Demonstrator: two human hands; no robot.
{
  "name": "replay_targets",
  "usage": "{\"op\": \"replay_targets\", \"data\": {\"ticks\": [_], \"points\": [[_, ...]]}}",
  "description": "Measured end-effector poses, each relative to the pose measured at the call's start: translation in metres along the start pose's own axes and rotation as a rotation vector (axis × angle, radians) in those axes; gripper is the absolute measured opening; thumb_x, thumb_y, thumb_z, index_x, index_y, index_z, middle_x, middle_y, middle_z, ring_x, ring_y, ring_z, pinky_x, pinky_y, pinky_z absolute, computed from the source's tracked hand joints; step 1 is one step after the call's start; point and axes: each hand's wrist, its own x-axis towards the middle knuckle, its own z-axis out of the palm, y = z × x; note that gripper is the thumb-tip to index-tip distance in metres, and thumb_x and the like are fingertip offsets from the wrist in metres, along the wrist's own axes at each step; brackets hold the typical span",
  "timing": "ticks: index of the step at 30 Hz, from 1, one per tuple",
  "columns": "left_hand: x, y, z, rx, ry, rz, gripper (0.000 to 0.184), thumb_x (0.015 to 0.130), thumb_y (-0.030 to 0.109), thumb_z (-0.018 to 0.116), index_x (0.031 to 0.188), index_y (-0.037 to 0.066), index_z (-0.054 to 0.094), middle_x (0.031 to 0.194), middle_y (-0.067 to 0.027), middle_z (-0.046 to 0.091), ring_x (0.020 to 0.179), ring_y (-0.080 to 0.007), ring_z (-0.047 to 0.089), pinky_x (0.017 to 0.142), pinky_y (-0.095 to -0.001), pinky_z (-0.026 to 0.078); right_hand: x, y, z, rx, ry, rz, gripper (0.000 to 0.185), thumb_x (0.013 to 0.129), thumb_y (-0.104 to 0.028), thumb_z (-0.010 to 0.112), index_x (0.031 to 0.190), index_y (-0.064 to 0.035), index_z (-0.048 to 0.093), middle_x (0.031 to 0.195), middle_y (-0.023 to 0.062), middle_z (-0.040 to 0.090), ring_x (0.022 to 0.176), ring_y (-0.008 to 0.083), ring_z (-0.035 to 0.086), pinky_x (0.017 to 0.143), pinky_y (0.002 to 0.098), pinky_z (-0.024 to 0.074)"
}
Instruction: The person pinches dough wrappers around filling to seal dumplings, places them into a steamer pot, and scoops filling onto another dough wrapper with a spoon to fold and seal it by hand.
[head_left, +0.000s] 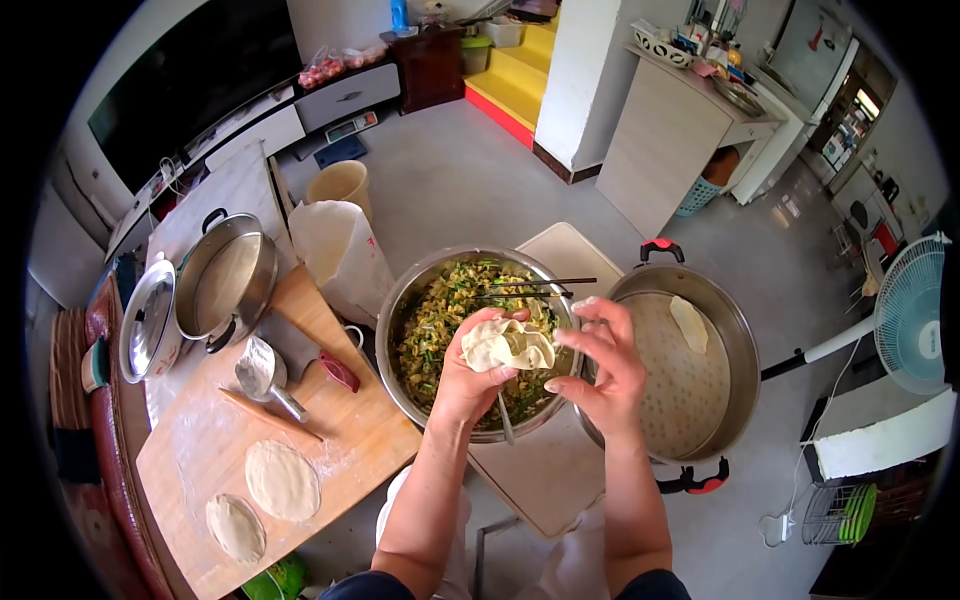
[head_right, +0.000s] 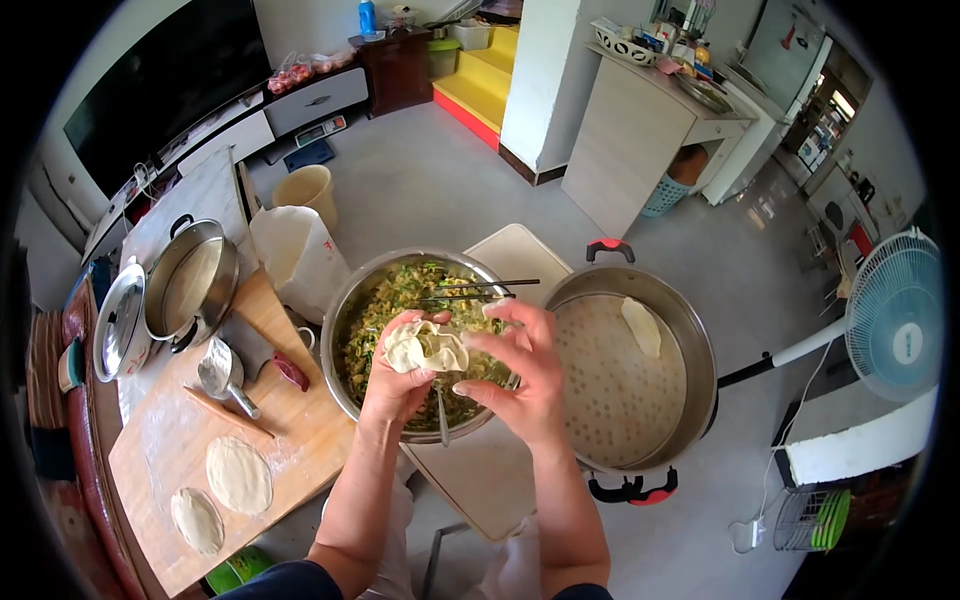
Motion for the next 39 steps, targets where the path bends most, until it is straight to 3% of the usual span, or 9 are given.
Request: {"op": "replay_targets", "data": {"ticks": [1,4,8,12,17,20,26,35,39], "points": [[0.0,0.001,0.0,-0.008,0.007,0.0,0.074,0.071,-0.007,0.083,0.135,0.01,0.052,0.138,-0.0174,0.058,0.123,-0.0276,0.06,0.103,-0.0413,0.052,0.002,-0.006,0.001,-0.106,0.003,-0.036,0.044,0.066,-0.019,0.089,0.108,-0.0118,0.076,0.126,0.0071,0.056,0.11,0.0257,0.051,0.079,0.0349,0.0473],[0.0,0.001,0.001,0.012,-0.003,0.018,0.074,0.071,-0.008,0.082,0.136,0.011,0.052,0.138,-0.0172,0.058,0.123,-0.0273,0.06,0.103,-0.0413,0.052,0.006,-0.014,0.009,-0.392,-0.043,-0.141,0.042,0.067,-0.016,0.088,0.107,-0.0151,0.076,0.122,0.0058,0.058,0.108,0.0277,0.051,0.076,0.0348,0.0473],[-0.001,0.007,0.005,0.044,-0.035,0.015,0.073,0.069,-0.003,0.086,0.134,0.01,0.054,0.138,-0.0168,0.058,0.123,-0.0266,0.06,0.104,-0.0405,0.051,0.004,-0.01,0.014,-0.41,-0.03,-0.102,0.035,0.069,-0.012,0.086,0.102,-0.0147,0.076,0.12,0.0056,0.059,0.107,0.0285,0.051,0.076,0.0358,0.048],[-0.001,0.011,0.001,0.027,-0.066,-0.008,0.07,0.068,0.003,0.088,0.13,0.009,0.056,0.135,-0.0158,0.06,0.122,-0.026,0.06,0.104,-0.0395,0.05,0.003,-0.007,0.017,-0.31,-0.069,-0.024,0.026,0.072,-0.002,0.08,0.097,-0.0061,0.075,0.115,0.0083,0.059,0.096,0.0213,0.057,0.072,0.0304,0.0498],[-0.002,0.005,-0.003,0.09,-0.009,-0.02,0.061,0.071,0.004,0.087,0.125,0.009,0.06,0.131,-0.0151,0.062,0.119,-0.0262,0.062,0.103,-0.0395,0.05,-0.006,0.002,0.022,-0.096,-0.035,0.103,0.032,0.071,0.01,0.078,0.099,-0.0032,0.073,0.112,0.0088,0.059,0.088,0.017,0.061,0.07,0.0274,0.0507],[-0.003,0.005,-0.005,0.053,0.025,-0.031,0.057,0.072,0.004,0.086,0.123,0.008,0.061,0.128,-0.0153,0.064,0.117,-0.0268,0.062,0.102,-0.0407,0.051,-0.002,-0.002,0.017,-0.051,-0.041,0.078,0.038,0.072,0.01,0.079,0.106,-0.0015,0.069,0.113,0.0085,0.058,0.091,0.0168,0.062,0.073,0.0277,0.0533],[-0.003,0.007,-0.006,0.012,0.072,-0.036,0.058,0.072,0.009,0.087,0.123,0.01,0.058,0.13,-0.0193,0.061,0.117,-0.0304,0.063,0.099,-0.0457,0.054,-0.008,0.003,0.017,0.167,0.061,0.244,0.045,0.072,0.005,0.083,0.113,-0.0021,0.065,0.109,0.0065,0.062,0.086,0.0143,0.066,0.072,0.0268,0.0557],[-0.001,0.009,-0.004,-0.008,0.074,-0.032,0.058,0.073,0.007,0.087,0.122,0.011,0.058,0.13,-0.0189,0.062,0.115,-0.0294,0.064,0.099,-0.0446,0.055,-0.01,0.005,0.009,0.329,-0.02,0.405,0.031,0.081,0.009,0.075,0.11,0.0034,0.067,0.11,0.0094,0.067,0.093,0.014,0.069,0.078,0.0259,0.0582],[-0.001,0.007,-0.002,0.019,0.044,-0.023,0.054,0.074,0.004,0.085,0.121,0.009,0.06,0.127,-0.0163,0.064,0.115,-0.0273,0.064,0.1,-0.0418,0.053,-0.009,0.0,0.013,0.264,0.014,0.404,0.023,0.084,0.014,0.069,0.105,0.0078,0.065,0.105,0.0109,0.065,0.087,0.0158,0.067,0.077,0.0273,0.0581]]}}
